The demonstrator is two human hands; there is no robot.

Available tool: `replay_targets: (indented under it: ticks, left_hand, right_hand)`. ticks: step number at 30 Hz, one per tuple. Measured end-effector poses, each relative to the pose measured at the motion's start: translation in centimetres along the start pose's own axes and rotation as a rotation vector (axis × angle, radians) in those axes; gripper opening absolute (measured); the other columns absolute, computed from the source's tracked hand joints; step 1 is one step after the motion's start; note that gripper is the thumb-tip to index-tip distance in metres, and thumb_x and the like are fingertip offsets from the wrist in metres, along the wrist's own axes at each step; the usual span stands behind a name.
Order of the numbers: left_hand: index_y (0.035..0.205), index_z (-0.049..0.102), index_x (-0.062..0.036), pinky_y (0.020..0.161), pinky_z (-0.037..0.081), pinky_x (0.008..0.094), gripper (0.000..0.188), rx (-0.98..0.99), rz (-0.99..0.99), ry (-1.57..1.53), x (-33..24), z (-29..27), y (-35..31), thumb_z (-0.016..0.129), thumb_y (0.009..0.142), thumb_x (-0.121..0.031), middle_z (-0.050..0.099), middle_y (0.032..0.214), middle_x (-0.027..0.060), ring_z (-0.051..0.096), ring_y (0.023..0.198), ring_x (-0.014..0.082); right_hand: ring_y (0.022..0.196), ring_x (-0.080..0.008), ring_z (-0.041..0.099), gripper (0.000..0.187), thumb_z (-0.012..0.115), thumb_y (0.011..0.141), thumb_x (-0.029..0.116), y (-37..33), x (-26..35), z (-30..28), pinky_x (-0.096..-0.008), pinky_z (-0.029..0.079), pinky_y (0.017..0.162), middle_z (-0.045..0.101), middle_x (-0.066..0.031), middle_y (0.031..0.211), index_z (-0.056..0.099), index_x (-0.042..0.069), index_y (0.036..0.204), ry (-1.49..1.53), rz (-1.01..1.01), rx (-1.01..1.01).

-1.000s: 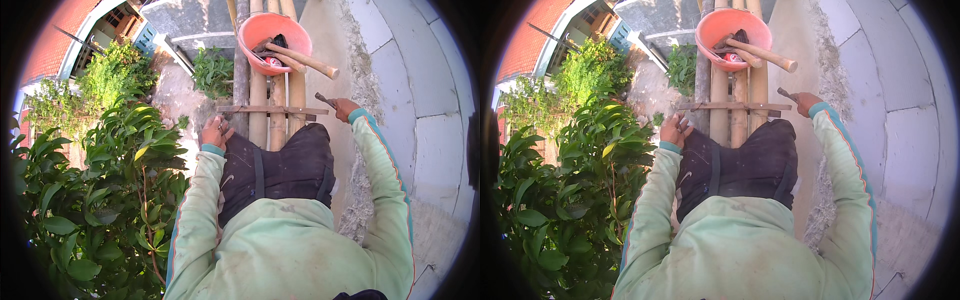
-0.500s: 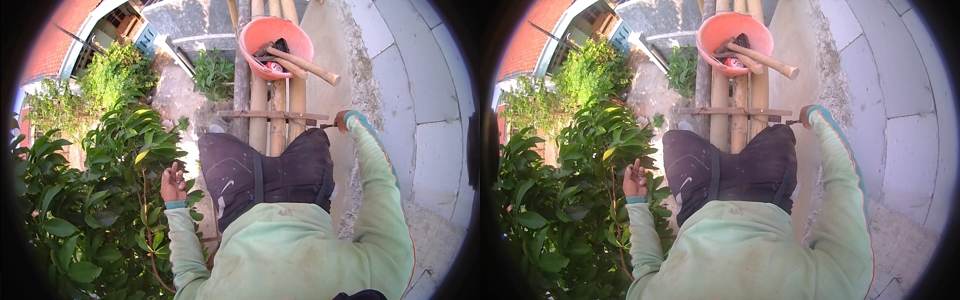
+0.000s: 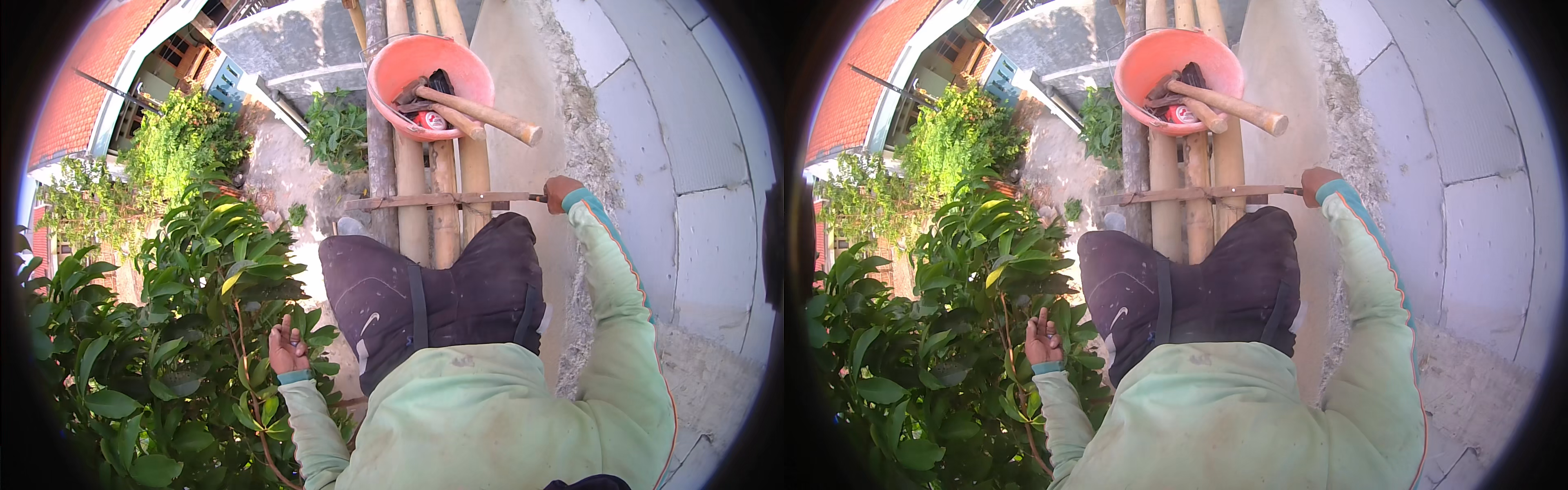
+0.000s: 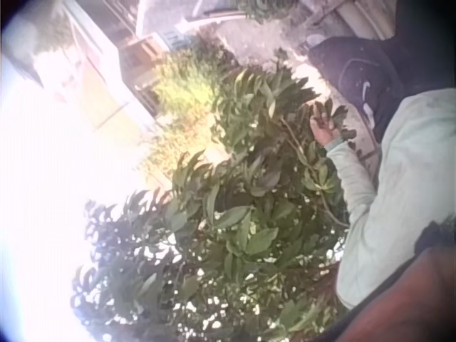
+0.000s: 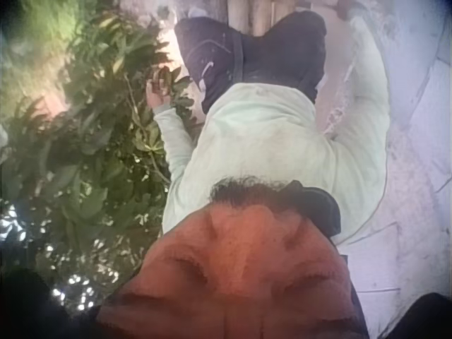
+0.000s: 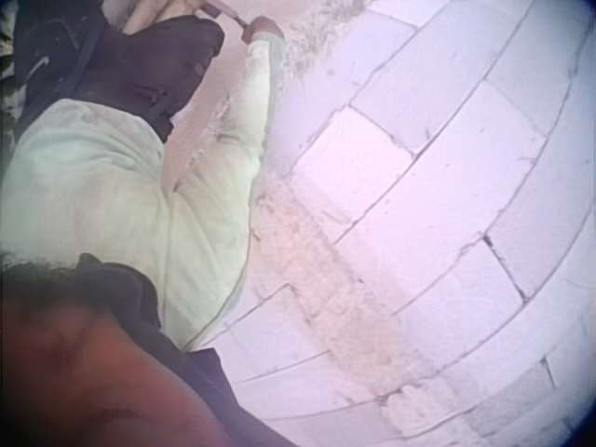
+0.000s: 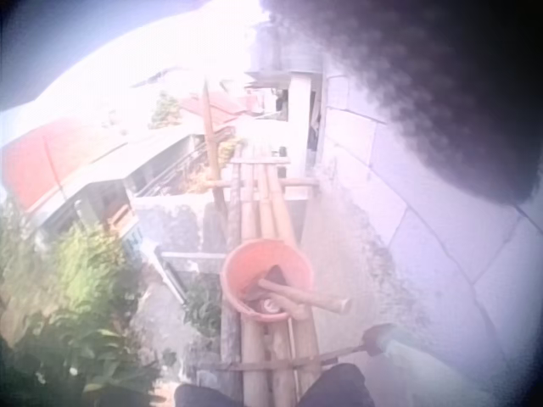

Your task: The person secures bamboo poles on a scaffolding platform using wire and pliers. They repeatedly wrap wire around the joints, twist it with pliers, and trim the excess. The person works on multiple joints to stabilize the structure.

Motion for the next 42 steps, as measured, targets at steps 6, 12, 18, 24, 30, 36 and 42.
replay_targets:
  ticks: [6, 12, 18, 24, 30, 36, 42]
  left_hand:
    - [0.105, 0.061, -0.0185, 0.042, 0.041, 0.0237, 0.021, -0.157, -0.013, 0.012, -0.1, -6.9, -1.1, 0.047, 0.107, -0.034, 0.068, 0.129, 0.0069, 0.068, 0.082, 0.0143]
    - [0.103, 0.061, -0.0192, 0.043, 0.039, 0.0231, 0.019, -0.258, -0.014, 0.036, 0.5, -9.3, -1.7, 0.05, 0.106, -0.035, 0.07, 0.123, 0.0056, 0.065, 0.076, 0.0132]
    - [0.105, 0.059, -0.0193, 0.043, 0.039, 0.0229, 0.018, -0.214, -0.08, 0.018, 2.6, -9.6, -1.5, 0.05, 0.106, -0.034, 0.068, 0.126, 0.0061, 0.064, 0.077, 0.013]
    - [0.106, 0.059, -0.0183, 0.043, 0.039, 0.0226, 0.016, -0.148, -0.052, 0.066, 2.4, -7.9, -1.3, 0.05, 0.106, -0.032, 0.068, 0.126, 0.0063, 0.064, 0.075, 0.0126]
    - [0.106, 0.059, -0.0171, 0.04, 0.038, 0.0223, 0.015, -0.136, -0.021, 0.079, 1.6, -4.6, -0.8, 0.051, 0.105, -0.03, 0.07, 0.12, 0.0059, 0.065, 0.071, 0.0125]
    - [0.105, 0.059, -0.0166, 0.04, 0.037, 0.0212, 0.013, -0.121, -0.005, 0.114, 0.8, -2.1, -0.5, 0.054, 0.104, -0.028, 0.071, 0.117, 0.0063, 0.065, 0.07, 0.0118]
    - [0.106, 0.058, -0.0161, 0.04, 0.037, 0.0209, 0.012, -0.102, 0.014, 0.191, 0.6, -0.9, -0.4, 0.054, 0.104, -0.028, 0.071, 0.118, 0.0062, 0.064, 0.069, 0.0108]
  right_hand:
    - [0.068, -0.0239, 0.065, 0.048, 0.072, 0.061, 0.01, -2.1, 1.4, 2.2, -0.0405, 0.053, 0.064, 0.07, -0.0086, 0.078, 0.076, 0.012, 0.109, 0.399, -0.183, 0.3]
    - [0.077, -0.0267, 0.069, 0.052, 0.071, 0.059, 0.009, -0.2, 2.1, 2.6, -0.0421, 0.055, 0.071, 0.074, -0.0084, 0.082, 0.076, 0.013, 0.111, 0.332, -0.205, 0.181]
    - [0.098, -0.03, 0.072, 0.055, 0.075, 0.061, 0.009, 1.3, 2.8, 4.3, -0.042, 0.057, 0.087, 0.076, -0.0129, 0.102, 0.076, 0.013, 0.115, 0.187, -0.239, 0.254]
    - [0.096, -0.0288, 0.072, 0.052, 0.075, 0.061, 0.007, 0.7, 3.9, 3.2, -0.0412, 0.057, 0.084, 0.076, -0.012, 0.101, 0.077, 0.014, 0.113, 0.218, -0.183, 0.223]
    - [0.095, -0.0291, 0.073, 0.054, 0.078, 0.06, 0.007, 1.3, 5.0, 4.2, -0.0416, 0.057, 0.086, 0.076, -0.0127, 0.103, 0.078, 0.016, 0.113, 0.114, -0.258, 0.196]
    - [0.097, -0.0288, 0.072, 0.059, 0.078, 0.059, 0.007, 1.3, 4.1, 3.0, -0.0409, 0.057, 0.087, 0.076, -0.0134, 0.104, 0.077, 0.016, 0.117, 0.282, -0.111, 0.24]
    - [0.096, -0.0288, 0.072, 0.055, 0.076, 0.057, 0.007, 1.5, 4.7, 5.4, -0.0405, 0.056, 0.085, 0.077, -0.0113, 0.101, 0.078, 0.014, 0.112, 0.231, -0.222, 0.136]
Point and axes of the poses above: each hand's wrist, its own y-axis towards the middle knuckle, its own z-axis out of the palm, x = y × z, the point moved 8 cm from there along y, towards the middle knuckle
